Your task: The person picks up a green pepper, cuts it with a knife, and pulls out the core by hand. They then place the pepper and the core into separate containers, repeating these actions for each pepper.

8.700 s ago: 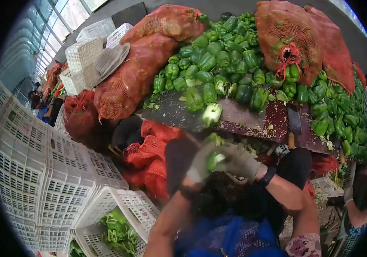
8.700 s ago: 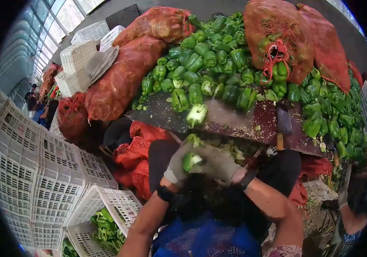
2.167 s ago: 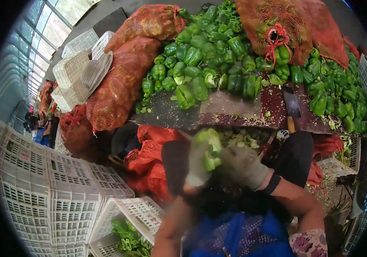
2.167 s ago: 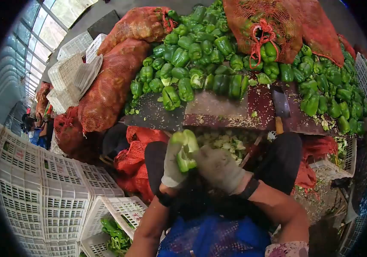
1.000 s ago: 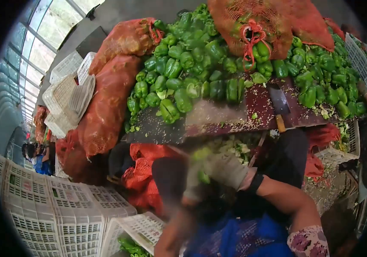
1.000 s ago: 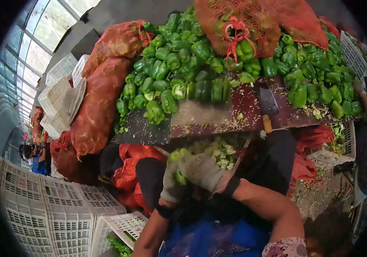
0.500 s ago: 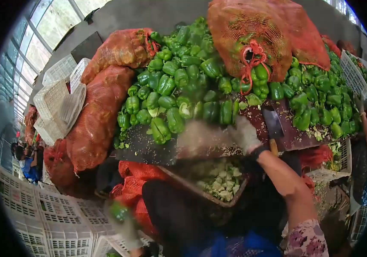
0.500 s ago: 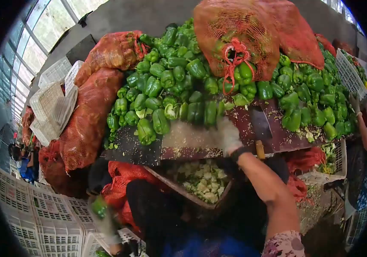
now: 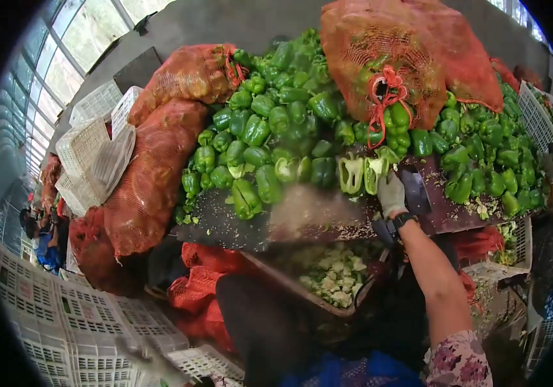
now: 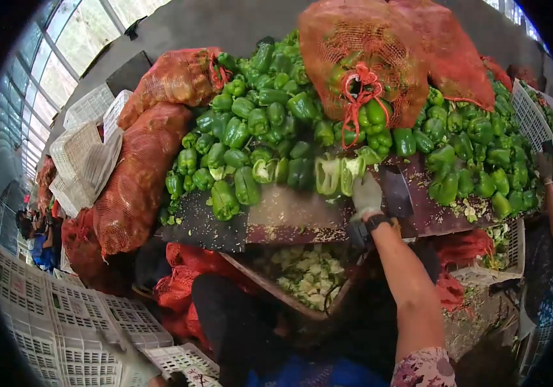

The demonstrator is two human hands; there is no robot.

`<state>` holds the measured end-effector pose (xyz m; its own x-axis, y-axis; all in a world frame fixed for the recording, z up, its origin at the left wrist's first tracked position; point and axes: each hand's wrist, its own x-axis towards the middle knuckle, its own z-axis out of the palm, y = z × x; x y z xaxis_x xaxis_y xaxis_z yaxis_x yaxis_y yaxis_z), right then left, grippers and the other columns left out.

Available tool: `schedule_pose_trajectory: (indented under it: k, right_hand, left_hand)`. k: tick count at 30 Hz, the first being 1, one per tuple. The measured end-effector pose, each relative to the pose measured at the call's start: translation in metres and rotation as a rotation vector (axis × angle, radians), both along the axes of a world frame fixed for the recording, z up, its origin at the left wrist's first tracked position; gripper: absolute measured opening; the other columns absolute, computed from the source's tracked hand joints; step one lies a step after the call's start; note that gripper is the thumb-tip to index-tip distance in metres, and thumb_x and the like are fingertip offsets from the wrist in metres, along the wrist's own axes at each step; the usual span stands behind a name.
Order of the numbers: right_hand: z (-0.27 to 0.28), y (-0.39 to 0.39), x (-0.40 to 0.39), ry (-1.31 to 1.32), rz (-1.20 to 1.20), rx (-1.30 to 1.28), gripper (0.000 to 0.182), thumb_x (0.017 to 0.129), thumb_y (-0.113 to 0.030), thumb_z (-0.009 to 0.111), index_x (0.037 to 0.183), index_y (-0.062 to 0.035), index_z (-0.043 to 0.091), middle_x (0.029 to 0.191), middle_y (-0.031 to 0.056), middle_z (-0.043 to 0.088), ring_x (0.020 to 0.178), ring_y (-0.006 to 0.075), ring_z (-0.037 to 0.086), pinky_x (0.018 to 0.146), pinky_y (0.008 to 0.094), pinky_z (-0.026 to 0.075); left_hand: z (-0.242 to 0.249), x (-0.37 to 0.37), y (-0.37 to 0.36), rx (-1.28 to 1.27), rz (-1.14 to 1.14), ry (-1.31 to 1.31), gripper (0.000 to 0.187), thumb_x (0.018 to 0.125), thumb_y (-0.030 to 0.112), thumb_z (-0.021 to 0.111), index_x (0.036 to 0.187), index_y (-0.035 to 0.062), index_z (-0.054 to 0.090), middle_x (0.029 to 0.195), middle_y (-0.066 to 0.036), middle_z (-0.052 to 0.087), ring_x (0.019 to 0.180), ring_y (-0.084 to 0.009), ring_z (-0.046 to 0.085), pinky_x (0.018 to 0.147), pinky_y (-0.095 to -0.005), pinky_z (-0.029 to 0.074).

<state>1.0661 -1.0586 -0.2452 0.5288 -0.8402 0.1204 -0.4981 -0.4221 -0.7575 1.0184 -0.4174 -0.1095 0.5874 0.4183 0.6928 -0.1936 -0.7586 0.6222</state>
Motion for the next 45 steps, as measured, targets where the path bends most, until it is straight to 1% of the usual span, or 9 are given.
schedule_pose_trajectory:
  k: [7, 10, 12, 21, 25, 28, 35, 41, 45]
  right_hand:
    - [0.013, -0.004, -0.037, -0.125, 0.123, 0.058, 0.034, 0.089, -0.025, 0.05, 0.11, 0.0003, 0.061, 0.099, 0.0266, 0.065, 0.095, 0.0422, 0.062, 0.081, 0.0427, 0.048]
    - [0.025, 0.005, -0.033, -0.555, 0.178, 0.253, 0.034, 0.089, -0.026, 0.051, 0.107, 0.0009, 0.062, 0.097, 0.0262, 0.065, 0.091, 0.0415, 0.062, 0.078, 0.0415, 0.048]
    - [0.039, 0.011, -0.036, -0.272, 0.164, 0.057, 0.033, 0.089, -0.025, 0.051, 0.105, 0.0019, 0.062, 0.093, 0.0247, 0.064, 0.085, 0.0371, 0.061, 0.077, 0.0402, 0.047]
    - [0.1, 0.107, -0.052, -0.214, 1.026, 0.385, 0.036, 0.09, -0.022, 0.059, 0.122, -0.0061, 0.061, 0.109, 0.0198, 0.065, 0.097, 0.0356, 0.062, 0.085, 0.0355, 0.049]
    - [0.146, 0.172, -0.07, -0.131, 1.315, -0.242, 0.032, 0.087, -0.017, 0.064, 0.117, -0.0046, 0.061, 0.103, 0.0126, 0.066, 0.092, 0.0359, 0.062, 0.082, 0.0367, 0.05]
    - [0.175, 0.204, -0.081, -0.316, 0.974, -0.741, 0.032, 0.086, -0.019, 0.066, 0.114, -0.0051, 0.062, 0.094, 0.0129, 0.066, 0.086, 0.0329, 0.064, 0.077, 0.0381, 0.051]
    - [0.14, 0.233, -0.102, -0.1, 1.166, -0.141, 0.038, 0.083, -0.026, 0.067, 0.116, -0.0086, 0.059, 0.103, 0.02, 0.063, 0.097, 0.0379, 0.061, 0.083, 0.0445, 0.05]
    - [0.101, 0.242, -0.094, -0.109, 1.242, 0.011, 0.034, 0.081, -0.024, 0.07, 0.107, -0.0058, 0.06, 0.087, 0.0124, 0.063, 0.083, 0.0277, 0.063, 0.072, 0.0379, 0.049]
    - [0.109, 0.245, -0.099, 0.031, 1.258, 0.113, 0.03, 0.081, -0.025, 0.07, 0.101, -0.0058, 0.058, 0.088, 0.0131, 0.062, 0.084, 0.028, 0.063, 0.073, 0.0374, 0.05]
  left_hand:
    - [-0.023, 0.013, -0.208, -0.537, -0.91, 0.466, 0.058, 0.086, 0.01, 0.064, 0.139, 0.0023, 0.042, 0.139, -0.014, 0.047, 0.128, -0.0246, 0.044, 0.105, -0.0367, 0.037]
    - [-0.031, 0.007, -0.241, -0.128, -0.991, 0.379, 0.054, 0.085, 0.004, 0.064, 0.136, 0.0014, 0.045, 0.13, -0.009, 0.051, 0.113, -0.0164, 0.052, 0.099, -0.0308, 0.042]
    - [-0.031, -0.005, -0.257, -0.043, -1.073, 0.266, 0.052, 0.086, 0.005, 0.063, 0.136, 0.0012, 0.045, 0.128, -0.009, 0.051, 0.11, -0.0155, 0.053, 0.096, -0.0295, 0.044]
    - [-0.025, 0.016, -0.264, -1.127, -1.458, 1.092, 0.057, 0.101, 0.045, 0.039, 0.136, 0.0019, 0.045, 0.129, -0.014, 0.055, 0.118, -0.0275, 0.055, 0.094, -0.0423, 0.049]
    - [-0.038, 0.02, -0.267, -1.725, -1.763, 1.222, 0.061, 0.099, 0.052, 0.033, 0.135, 0.0063, 0.049, 0.127, -0.011, 0.059, 0.117, -0.028, 0.056, 0.093, -0.0457, 0.049]
    - [-0.05, 0.016, -0.257, -1.713, -1.65, 1.149, 0.054, 0.097, 0.046, 0.04, 0.134, 0.0079, 0.051, 0.124, -0.009, 0.061, 0.115, -0.0273, 0.057, 0.095, -0.0474, 0.047]
    - [-0.059, 0.009, -0.248, -1.673, -1.542, 0.927, 0.043, 0.097, 0.026, 0.045, 0.132, 0.0029, 0.052, 0.121, -0.009, 0.061, 0.111, -0.0223, 0.058, 0.101, -0.0369, 0.045]
    - [-0.062, -0.009, -0.236, -0.519, -1.379, 0.664, 0.037, 0.097, 0.009, 0.046, 0.133, -0.0002, 0.05, 0.124, -0.007, 0.059, 0.113, -0.016, 0.056, 0.1, -0.0315, 0.046]
    - [-0.064, -0.01, -0.245, -1.489, -1.408, 0.874, 0.036, 0.099, 0.013, 0.045, 0.132, 0.0004, 0.05, 0.124, -0.008, 0.059, 0.112, -0.0161, 0.057, 0.097, -0.0296, 0.046]
